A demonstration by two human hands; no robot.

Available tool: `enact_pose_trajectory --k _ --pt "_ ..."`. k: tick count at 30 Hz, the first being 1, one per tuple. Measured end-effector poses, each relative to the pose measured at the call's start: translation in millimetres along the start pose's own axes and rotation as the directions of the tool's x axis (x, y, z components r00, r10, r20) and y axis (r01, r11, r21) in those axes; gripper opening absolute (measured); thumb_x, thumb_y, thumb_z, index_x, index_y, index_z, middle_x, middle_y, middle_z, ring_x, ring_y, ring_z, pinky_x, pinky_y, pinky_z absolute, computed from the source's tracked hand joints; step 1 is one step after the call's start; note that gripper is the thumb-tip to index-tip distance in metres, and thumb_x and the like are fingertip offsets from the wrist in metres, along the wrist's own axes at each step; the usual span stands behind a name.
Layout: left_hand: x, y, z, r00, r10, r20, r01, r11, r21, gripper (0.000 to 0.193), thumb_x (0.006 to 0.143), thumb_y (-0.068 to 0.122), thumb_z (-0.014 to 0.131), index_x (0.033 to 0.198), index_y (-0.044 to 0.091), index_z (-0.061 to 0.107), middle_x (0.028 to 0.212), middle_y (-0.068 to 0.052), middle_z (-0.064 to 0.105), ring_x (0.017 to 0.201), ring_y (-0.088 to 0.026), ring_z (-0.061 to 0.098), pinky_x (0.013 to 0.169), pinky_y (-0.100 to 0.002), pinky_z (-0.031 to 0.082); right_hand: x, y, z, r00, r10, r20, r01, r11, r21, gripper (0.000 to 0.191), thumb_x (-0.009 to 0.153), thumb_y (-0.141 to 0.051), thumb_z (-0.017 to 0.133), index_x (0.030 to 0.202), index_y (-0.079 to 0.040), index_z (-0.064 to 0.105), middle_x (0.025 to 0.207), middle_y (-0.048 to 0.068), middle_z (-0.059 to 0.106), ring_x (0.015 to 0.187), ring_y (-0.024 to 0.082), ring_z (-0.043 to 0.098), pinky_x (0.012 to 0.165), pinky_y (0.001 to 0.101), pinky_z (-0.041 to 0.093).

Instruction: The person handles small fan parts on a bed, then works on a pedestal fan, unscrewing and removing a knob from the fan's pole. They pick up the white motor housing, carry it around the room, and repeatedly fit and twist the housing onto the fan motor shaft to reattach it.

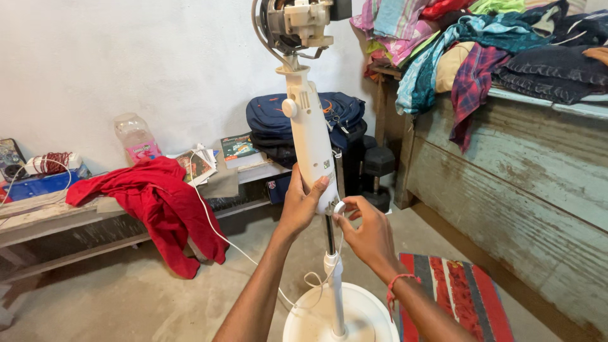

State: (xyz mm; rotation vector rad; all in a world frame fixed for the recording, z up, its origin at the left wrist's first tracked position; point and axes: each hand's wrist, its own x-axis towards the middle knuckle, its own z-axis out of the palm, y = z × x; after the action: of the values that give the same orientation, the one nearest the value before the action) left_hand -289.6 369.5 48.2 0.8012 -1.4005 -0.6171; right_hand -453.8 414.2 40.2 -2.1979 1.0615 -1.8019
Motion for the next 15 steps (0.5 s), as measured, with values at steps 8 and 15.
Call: enact_pose_trajectory --k 8,15 --pt "-10.0 12.1 3.3 0.999 -0.033 -0.037 0.036 0.995 0.092 0.055 0.094 0.034 0.068 0.14 0.014 0.047 0.124 -0.011 0.069 0.112 -0.02 0.065 0.095 -0.037 0.054 -0.8 -1.3 -5.6 0.945 0.318 0.076 -0.304 0.939 -0.159 0.043 0.094 -0.051 0.063 0.086 -0.011 0.077 0.069 0.008 0.072 0.065 0.027 0.07 0.06 0.0428 0.052" --pt "-15.0 21.8 4.7 0.999 -0.013 -0.05 0.019 0.991 0.134 0.057 0.094 0.033 0.068 0.144 0.015 0.045 0.127 -0.012 0.069 0.115 -0.02 0.065 0.099 -0.037 0.051 4.6 -12.2 -6.2 0.891 0.377 0.252 -0.335 0.922 -0.194 0.048 0.091 -0.053 0.059 0.089 -0.007 0.075 0.072 0.011 0.074 0.063 0.029 0.072 0.062 0.0429 0.054"
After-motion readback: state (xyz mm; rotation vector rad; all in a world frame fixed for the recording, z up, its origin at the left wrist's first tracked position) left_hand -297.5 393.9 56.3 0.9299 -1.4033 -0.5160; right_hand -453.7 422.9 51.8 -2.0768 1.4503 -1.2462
